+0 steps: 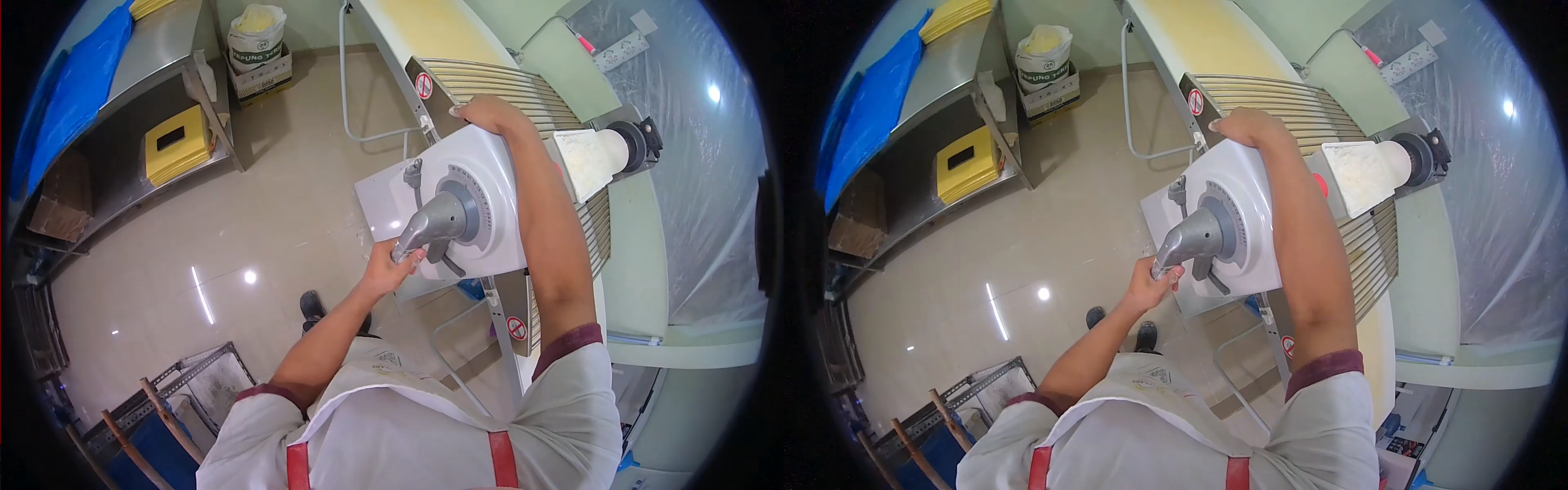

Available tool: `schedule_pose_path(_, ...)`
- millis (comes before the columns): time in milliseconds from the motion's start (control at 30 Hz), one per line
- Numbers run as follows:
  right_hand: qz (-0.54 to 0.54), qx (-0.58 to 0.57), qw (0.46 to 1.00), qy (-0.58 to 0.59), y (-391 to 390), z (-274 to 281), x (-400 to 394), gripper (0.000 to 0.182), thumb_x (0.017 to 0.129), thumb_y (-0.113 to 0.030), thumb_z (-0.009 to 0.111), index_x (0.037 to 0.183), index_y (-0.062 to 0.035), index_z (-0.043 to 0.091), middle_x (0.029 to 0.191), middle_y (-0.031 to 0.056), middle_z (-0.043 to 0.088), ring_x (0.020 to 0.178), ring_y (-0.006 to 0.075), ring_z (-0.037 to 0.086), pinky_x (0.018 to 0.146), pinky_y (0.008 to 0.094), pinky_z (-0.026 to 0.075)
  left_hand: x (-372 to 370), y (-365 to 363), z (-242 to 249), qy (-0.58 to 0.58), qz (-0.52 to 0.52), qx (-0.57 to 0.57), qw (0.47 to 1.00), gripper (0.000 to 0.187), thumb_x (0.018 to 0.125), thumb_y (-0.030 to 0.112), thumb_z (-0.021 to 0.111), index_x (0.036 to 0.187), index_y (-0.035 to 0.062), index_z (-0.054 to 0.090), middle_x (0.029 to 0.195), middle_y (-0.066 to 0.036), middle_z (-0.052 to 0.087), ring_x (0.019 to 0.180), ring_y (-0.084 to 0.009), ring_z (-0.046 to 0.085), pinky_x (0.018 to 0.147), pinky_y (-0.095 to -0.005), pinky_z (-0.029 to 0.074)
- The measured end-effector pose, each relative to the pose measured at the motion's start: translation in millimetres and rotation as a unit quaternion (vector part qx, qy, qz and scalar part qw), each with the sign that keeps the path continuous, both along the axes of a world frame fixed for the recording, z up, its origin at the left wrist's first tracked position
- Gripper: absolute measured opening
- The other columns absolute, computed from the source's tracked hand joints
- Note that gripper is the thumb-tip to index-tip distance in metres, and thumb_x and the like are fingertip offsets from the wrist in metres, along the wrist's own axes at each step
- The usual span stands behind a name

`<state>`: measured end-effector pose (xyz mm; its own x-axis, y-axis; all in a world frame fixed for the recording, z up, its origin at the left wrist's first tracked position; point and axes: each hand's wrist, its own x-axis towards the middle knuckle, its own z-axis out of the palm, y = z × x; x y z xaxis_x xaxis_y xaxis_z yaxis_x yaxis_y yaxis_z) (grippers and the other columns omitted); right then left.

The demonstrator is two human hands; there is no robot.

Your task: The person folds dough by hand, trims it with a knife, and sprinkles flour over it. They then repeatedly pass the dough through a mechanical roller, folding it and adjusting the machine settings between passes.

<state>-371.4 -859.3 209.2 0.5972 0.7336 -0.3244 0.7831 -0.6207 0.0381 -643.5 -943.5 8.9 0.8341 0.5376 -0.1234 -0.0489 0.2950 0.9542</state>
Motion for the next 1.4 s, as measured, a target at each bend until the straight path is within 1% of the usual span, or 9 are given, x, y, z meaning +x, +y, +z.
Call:
schedule_pose_path(300, 0.047, 0.192, 0.98, 0.003, -34.6, 8.8, -32.3, 0.058, 0.085, -0.055, 0.054, 0.119, -0.0086, 0.063, 0.118, 0.019, 0.063, 0.11, 0.0357, 0.059, 0.095, 0.0423, 0.044, 0.5, 3.6, -8.2, -0.051, 0.001, -0.007, 0.999, 0.039, 0.086, 0.037, 0.069, 0.092, -0.0002, 0.061, 0.075, -0.005, 0.063, 0.067, -0.0129, 0.06, 0.063, -0.0293, 0.049)
schedule_pose_path(467, 0.197, 0.268, 0.934, -0.128, -107.1, -7.6, -79.5, 0.068, 0.079, -0.033, 0.07, 0.136, -0.0062, 0.044, 0.14, 0.0151, 0.045, 0.132, 0.0351, 0.039, 0.108, 0.0467, 0.029, -1.2, -1.0, 12.9, -0.017, 0.057, 0.069, 0.996, 0.027, 0.087, 0.023, 0.068, 0.098, -0.0009, 0.063, 0.078, -0.005, 0.063, 0.068, -0.0131, 0.061, 0.062, -0.0279, 0.049)
schedule_pose_path(600, 0.204, 0.417, 0.886, -0.011, -217.4, -3.2, -114.2, 0.06, 0.081, -0.027, 0.068, 0.132, -0.0034, 0.046, 0.14, 0.0156, 0.044, 0.132, 0.0333, 0.039, 0.109, 0.0474, 0.028, 12.0, -4.6, 17.5, 0.045, 0.112, 0.087, 0.989, 0.028, 0.084, 0.025, 0.071, 0.094, -0.0007, 0.063, 0.073, -0.006, 0.062, 0.062, -0.0147, 0.06, 0.058, -0.0285, 0.048)
schedule_pose_path(667, 0.17, 0.441, 0.881, -0.006, -290.5, -17.2, -102.7, 0.057, 0.08, -0.024, 0.07, 0.129, -0.0049, 0.049, 0.137, 0.0142, 0.047, 0.13, 0.033, 0.041, 0.108, 0.0472, 0.03, 16.8, -8.1, 18.5, 0.056, 0.145, 0.077, 0.985, 0.029, 0.083, 0.026, 0.072, 0.092, -0.0006, 0.063, 0.07, -0.006, 0.061, 0.059, -0.0154, 0.06, 0.056, -0.0289, 0.047)
schedule_pose_path(733, -0.057, 0.527, 0.848, -0.002, -379.9, -72.6, -71.5, 0.05, 0.081, -0.014, 0.067, 0.128, -0.0076, 0.052, 0.133, 0.017, 0.05, 0.128, 0.0338, 0.044, 0.109, 0.0424, 0.031, 16.9, -10.0, 14.2, 0.057, 0.169, 0.079, 0.981, 0.031, 0.082, 0.027, 0.073, 0.091, -0.0002, 0.061, 0.067, -0.006, 0.06, 0.056, -0.016, 0.058, 0.053, -0.0292, 0.046)
schedule_pose_path(833, -0.403, 0.392, 0.814, -0.146, -581.8, -176.7, -13.1, 0.048, 0.09, -0.012, 0.057, 0.135, -0.0036, 0.045, 0.14, 0.0182, 0.045, 0.131, 0.0344, 0.04, 0.11, 0.0445, 0.03, 19.6, -10.8, 5.3, 0.069, 0.222, 0.069, 0.97, 0.033, 0.083, 0.028, 0.072, 0.094, 0.0005, 0.058, 0.066, -0.007, 0.057, 0.056, -0.0169, 0.058, 0.053, -0.0299, 0.046)
schedule_pose_path(900, -0.446, 0.293, 0.827, -0.177, -660.6, -203.2, -17.3, 0.051, 0.091, -0.011, 0.053, 0.139, -0.0041, 0.04, 0.146, 0.0188, 0.038, 0.136, 0.035, 0.033, 0.112, 0.0458, 0.027, 19.7, -15.8, 8.6, 0.052, 0.232, 0.066, 0.969, 0.033, 0.083, 0.028, 0.071, 0.093, 0.0009, 0.056, 0.066, -0.007, 0.055, 0.056, -0.0171, 0.057, 0.052, -0.0303, 0.046)
schedule_pose_path(1233, -0.225, 0.378, 0.897, -0.04, -613.1, -218.2, 48.4, 0.059, 0.092, -0.015, 0.044, 0.147, -0.0062, 0.027, 0.151, 0.0171, 0.028, 0.141, 0.0347, 0.023, 0.116, 0.0444, 0.017, 18.3, -15.5, 10.2, 0.026, 0.218, 0.072, 0.973, 0.033, 0.086, 0.033, 0.069, 0.088, 0.005, 0.052, 0.066, -0.003, 0.05, 0.058, -0.0152, 0.053, 0.054, -0.03, 0.046)
schedule_pose_path(1400, 0.043, 0.276, 0.959, -0.046, -560.5, -220.5, 9.7, 0.051, 0.088, -0.028, 0.049, 0.135, -0.0094, 0.043, 0.145, 0.0119, 0.037, 0.135, 0.0317, 0.034, 0.113, 0.0447, 0.024, 24.5, -25.7, 23.1, 0.047, 0.232, 0.094, 0.967, 0.034, 0.087, 0.034, 0.068, 0.091, 0.0033, 0.053, 0.065, -0.005, 0.052, 0.058, -0.0162, 0.055, 0.054, -0.0298, 0.046)
